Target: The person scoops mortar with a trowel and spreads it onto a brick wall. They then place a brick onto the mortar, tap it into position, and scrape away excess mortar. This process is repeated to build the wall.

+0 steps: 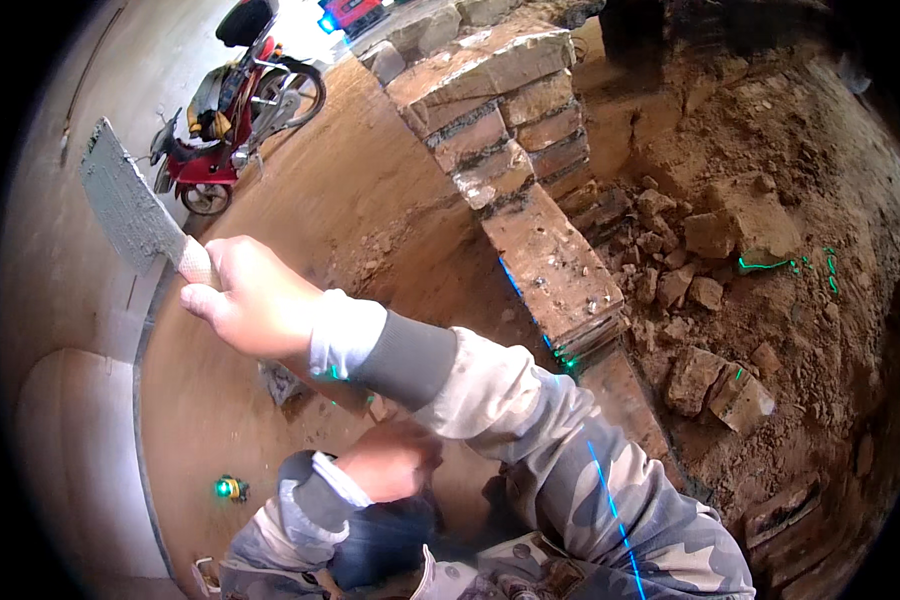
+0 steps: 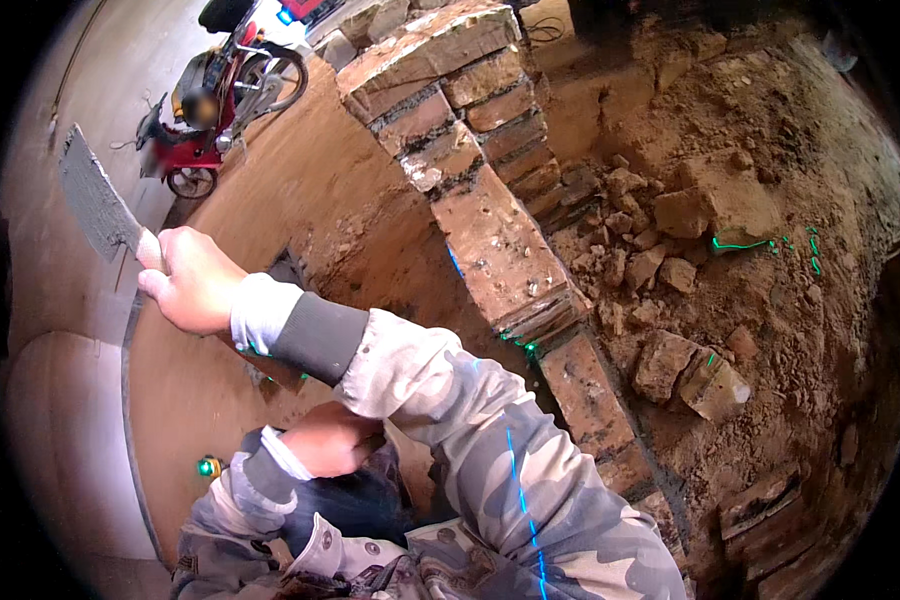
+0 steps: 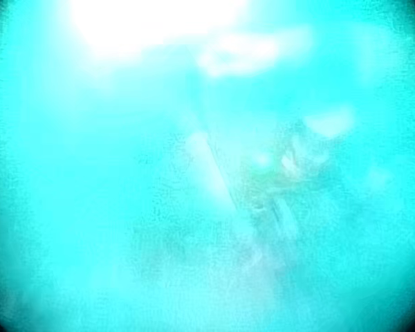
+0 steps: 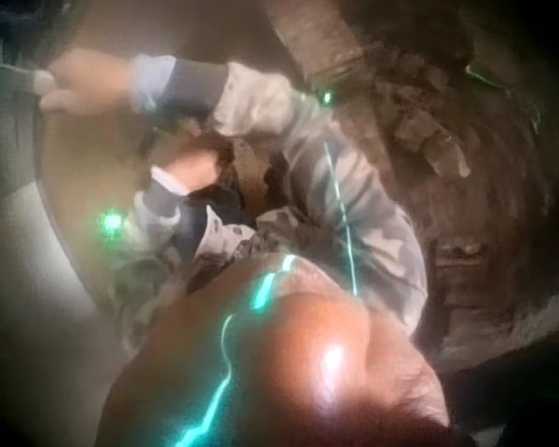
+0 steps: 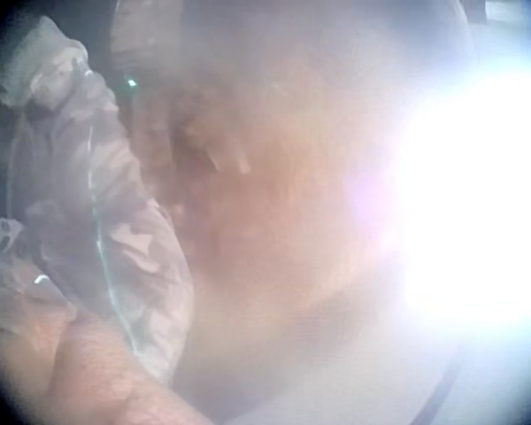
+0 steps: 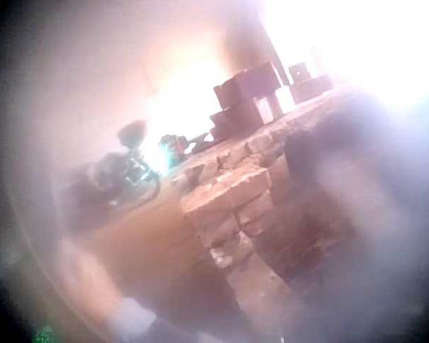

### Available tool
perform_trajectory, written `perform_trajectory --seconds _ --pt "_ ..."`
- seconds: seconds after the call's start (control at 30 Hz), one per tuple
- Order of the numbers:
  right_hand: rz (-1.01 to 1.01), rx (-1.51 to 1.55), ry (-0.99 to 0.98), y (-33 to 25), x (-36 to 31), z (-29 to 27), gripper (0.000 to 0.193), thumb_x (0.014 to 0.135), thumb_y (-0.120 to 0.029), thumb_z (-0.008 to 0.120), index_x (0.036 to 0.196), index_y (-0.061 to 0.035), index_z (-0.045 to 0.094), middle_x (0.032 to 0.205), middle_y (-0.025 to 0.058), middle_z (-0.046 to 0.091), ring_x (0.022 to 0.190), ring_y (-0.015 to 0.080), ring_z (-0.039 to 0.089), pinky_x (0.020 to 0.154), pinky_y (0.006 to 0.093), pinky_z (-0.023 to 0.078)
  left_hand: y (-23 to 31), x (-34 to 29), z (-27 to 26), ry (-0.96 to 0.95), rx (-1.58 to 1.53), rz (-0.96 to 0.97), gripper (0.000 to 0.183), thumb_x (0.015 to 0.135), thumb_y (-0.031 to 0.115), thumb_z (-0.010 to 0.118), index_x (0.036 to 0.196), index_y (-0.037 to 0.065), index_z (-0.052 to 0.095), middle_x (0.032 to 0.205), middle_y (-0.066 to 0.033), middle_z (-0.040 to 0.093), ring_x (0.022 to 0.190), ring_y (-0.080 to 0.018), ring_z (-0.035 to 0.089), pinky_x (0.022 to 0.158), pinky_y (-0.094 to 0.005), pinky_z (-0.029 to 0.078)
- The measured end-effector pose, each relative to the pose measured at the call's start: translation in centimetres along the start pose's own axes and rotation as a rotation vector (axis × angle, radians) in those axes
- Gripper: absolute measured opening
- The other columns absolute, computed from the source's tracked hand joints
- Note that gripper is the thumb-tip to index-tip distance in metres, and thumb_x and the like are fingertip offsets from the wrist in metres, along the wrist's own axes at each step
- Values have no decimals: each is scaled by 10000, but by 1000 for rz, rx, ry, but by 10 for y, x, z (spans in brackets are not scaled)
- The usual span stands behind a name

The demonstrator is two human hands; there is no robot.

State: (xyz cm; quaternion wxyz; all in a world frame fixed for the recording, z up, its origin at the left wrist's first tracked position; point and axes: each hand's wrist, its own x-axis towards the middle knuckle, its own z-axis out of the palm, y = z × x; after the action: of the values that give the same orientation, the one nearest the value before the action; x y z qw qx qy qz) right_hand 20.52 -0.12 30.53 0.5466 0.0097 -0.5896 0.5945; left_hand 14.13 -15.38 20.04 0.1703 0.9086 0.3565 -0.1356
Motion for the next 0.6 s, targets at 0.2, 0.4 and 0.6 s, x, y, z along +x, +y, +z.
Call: perform_trajectory --seconds 0.2,0.4,0.6 --pt "18 -150 23 19 -7 20 230 880 -154 672 905 70 628 825 266 662 804 401 676 746 450 516 15 37 36 -49 -362 -280 421 895 208 588 1304 112 628 1266 -212 620 1172 -374 586 1045 -460 429" --pt "241 -441 -115 66 -14 25 249 860 -166 692 923 72 654 877 291 673 874 432 678 778 476 526 -7 74 103 9 -318 -64 509 968 433 551 1377 131 578 1414 -141 568 1344 -303 501 1152 -430 365" --pt "459 -874 -316 182 -13 73 267 835 -231 708 861 35 713 849 258 701 804 401 704 700 473 566 -12 12 71 -113 -30 2 271 863 239 575 1064 143 729 1079 -122 720 937 -303 698 745 -393 542"
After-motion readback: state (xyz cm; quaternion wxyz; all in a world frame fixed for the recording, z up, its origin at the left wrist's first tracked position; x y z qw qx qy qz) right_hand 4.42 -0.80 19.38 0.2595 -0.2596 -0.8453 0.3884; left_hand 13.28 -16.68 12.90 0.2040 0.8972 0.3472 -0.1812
